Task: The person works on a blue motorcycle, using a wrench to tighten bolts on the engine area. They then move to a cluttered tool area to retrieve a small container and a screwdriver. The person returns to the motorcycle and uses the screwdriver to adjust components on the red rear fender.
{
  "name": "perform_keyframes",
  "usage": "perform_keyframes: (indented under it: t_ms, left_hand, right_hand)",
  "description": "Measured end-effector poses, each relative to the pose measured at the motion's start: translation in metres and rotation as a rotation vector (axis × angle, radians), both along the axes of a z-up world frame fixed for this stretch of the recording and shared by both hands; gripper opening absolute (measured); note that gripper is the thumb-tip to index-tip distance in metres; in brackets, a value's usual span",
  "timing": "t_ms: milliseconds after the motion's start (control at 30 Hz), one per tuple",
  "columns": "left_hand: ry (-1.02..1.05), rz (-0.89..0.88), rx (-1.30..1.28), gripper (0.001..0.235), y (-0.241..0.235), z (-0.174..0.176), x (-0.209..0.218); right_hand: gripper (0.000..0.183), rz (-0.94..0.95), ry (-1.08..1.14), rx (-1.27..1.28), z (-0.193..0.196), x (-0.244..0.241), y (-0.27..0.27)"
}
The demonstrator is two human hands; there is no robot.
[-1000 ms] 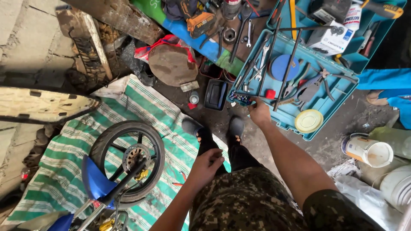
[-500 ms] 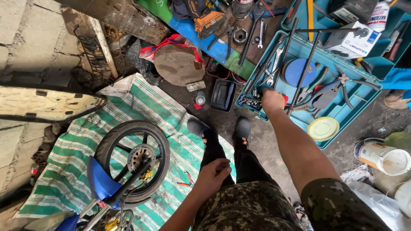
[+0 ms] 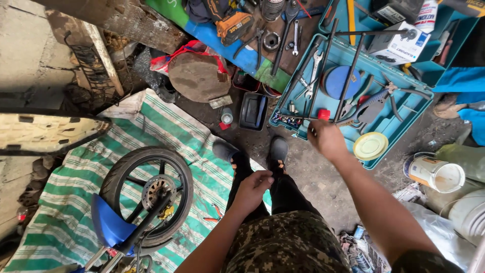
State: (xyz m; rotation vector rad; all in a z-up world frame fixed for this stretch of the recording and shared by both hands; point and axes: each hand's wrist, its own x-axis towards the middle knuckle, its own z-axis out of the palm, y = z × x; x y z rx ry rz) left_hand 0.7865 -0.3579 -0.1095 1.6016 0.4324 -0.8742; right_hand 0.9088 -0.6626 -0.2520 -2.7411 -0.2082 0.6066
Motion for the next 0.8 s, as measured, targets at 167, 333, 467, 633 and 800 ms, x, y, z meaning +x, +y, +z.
perform_keyframes:
  t_ms: [167,333,467,633,800]
  left_hand:
    - [-0.490,-0.230,0.220,0.090,-0.031,0.010,0.020]
    - [-0.375,-0.280,0.207,0.029,-0.028,-0.052,0.000]
    - [-0.271,-0.221,0.261,0.021,-0.006,-0.051,-0.015]
    - [-0.187,-0.180,0.306,0.023,0.012,-0.028,-0.036]
    - [-0.098,-0.132,0.257,0.027,0.014,-0.005,-0.046]
  right_hand:
    - [0.016,-0.223,0.068,0.256,0.088,-0.086,0.042]
    - [0.018,-0.570,0.332,0.973,0.124,-0.089,0.074]
    - [0.021,-0.278,0.051,0.456,0.015,-0.027,0.058]
    - [0.060,-0.019,0.307,-0.183,-0.022,0.035,0.046]
    - [0.052,0.132,0.359,-0.279,0.009,0.057,0.048]
